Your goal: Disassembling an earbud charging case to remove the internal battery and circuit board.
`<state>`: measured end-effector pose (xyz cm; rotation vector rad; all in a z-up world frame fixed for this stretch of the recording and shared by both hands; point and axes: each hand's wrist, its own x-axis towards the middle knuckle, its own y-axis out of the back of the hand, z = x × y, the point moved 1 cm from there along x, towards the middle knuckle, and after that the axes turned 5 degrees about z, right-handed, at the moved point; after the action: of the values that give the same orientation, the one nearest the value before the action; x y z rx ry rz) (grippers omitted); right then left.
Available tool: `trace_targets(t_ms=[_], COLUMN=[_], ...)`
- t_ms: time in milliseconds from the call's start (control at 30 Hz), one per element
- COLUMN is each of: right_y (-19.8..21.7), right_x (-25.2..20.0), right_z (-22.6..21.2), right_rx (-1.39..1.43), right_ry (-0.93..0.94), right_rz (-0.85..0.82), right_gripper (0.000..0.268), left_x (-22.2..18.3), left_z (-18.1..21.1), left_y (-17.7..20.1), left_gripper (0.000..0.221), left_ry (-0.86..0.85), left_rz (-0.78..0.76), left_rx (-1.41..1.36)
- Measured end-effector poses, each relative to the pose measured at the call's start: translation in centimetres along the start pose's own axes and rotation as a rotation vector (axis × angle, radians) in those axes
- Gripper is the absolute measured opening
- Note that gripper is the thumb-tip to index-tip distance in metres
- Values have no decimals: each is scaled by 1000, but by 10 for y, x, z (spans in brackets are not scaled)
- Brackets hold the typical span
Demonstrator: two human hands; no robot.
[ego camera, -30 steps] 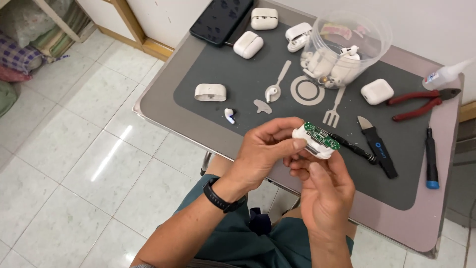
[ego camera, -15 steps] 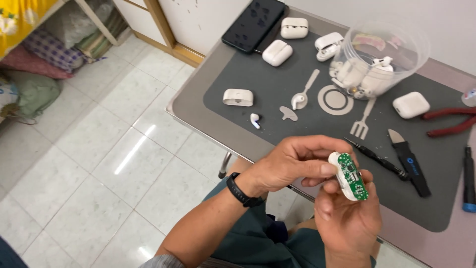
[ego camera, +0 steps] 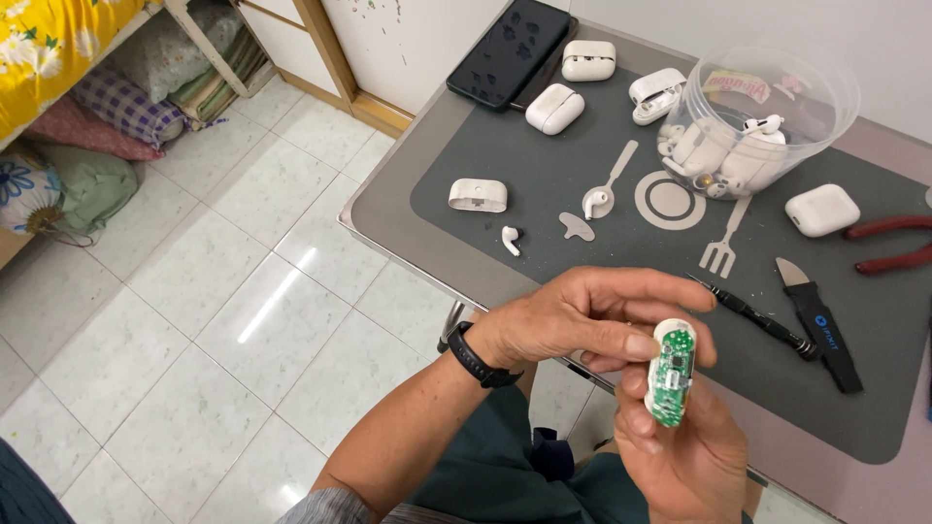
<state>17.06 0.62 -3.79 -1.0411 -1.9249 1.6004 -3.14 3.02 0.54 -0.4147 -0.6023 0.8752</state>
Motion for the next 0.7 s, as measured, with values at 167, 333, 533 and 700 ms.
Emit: trace_targets(t_ms=[167,333,533,700], right_y=[-11,-12,-24,-16], right_x=[14,20,30,31], right_z=[3,-8,-7,-8], right_rx=[-19,-43,-221,-290], right_ry=[136,198,317,398], right_rz=[28,93,272,326], right_gripper=[37,41,45,23], left_x=[-7,-58,-68,-58], left_z=[40,97,106,110], left_y=[-8,42,72,86], left_gripper=[37,32,26,14], left_ry=[-133,-497,-80,-118], left_rz=[378,824,605,418], left_rx=[529,1838,2087,2094])
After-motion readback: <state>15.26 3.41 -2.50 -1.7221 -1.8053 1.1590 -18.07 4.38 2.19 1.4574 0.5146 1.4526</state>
